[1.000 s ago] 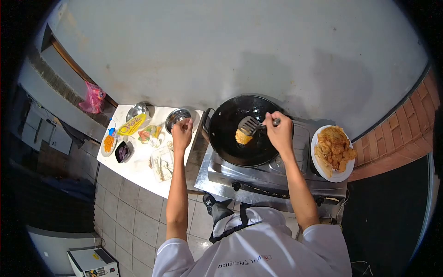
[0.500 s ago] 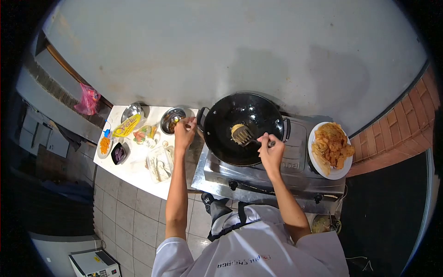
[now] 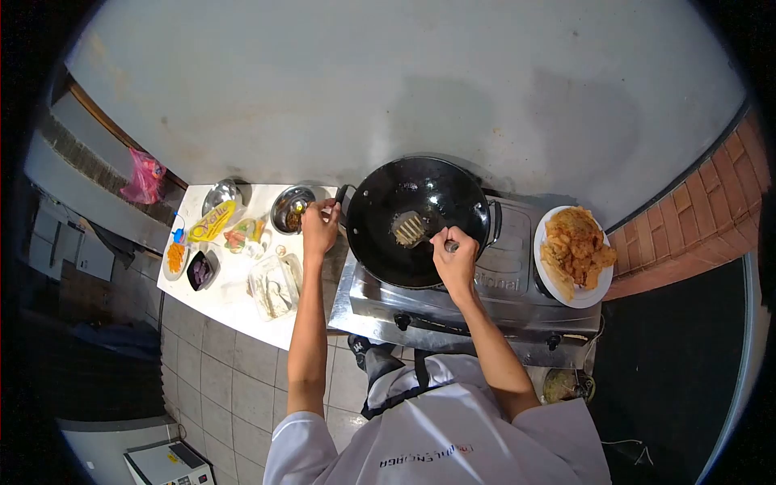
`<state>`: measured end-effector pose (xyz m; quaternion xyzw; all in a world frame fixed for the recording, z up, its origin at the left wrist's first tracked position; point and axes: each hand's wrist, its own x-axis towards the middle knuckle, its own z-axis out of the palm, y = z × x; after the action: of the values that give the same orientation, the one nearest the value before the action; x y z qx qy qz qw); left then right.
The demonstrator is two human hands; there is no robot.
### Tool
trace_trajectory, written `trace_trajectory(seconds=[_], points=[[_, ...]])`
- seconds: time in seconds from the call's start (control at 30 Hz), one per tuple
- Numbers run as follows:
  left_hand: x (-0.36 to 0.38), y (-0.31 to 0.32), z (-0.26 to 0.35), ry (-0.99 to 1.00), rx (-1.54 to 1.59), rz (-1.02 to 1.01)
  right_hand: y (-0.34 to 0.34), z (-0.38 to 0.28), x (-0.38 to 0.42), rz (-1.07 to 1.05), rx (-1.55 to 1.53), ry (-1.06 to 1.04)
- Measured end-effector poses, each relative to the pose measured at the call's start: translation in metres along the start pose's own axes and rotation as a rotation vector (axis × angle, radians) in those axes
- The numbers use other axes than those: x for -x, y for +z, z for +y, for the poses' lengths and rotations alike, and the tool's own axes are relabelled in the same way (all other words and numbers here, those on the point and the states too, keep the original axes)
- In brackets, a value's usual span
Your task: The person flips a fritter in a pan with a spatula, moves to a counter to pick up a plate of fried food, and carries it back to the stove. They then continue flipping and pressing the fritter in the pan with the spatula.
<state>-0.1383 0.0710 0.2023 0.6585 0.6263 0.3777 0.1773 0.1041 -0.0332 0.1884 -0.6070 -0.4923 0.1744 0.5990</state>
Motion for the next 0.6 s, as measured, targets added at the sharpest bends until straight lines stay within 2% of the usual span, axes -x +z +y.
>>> trace_trajectory(seconds=[0.1,0.43,0.5,0.6], points=[[-0.002,0.004,-0.007,0.043,-0.035,0.039,0.001,0.002,-0.003,-0.020,0.001,-0.080],[-0.001,0.005,-0.008,0.017,0.005,0.029,-0.006,-0.009,-0.011,-0.104,0.012,-0.036],[0.000,0.006,-0.008,0.010,0.016,0.047,-0.009,-0.017,-0.013,-0.138,0.120,-0.057],[0.001,0.007,-0.009,0.050,-0.011,0.072,-0.008,-0.012,-0.015,-0.139,0.040,-0.050]])
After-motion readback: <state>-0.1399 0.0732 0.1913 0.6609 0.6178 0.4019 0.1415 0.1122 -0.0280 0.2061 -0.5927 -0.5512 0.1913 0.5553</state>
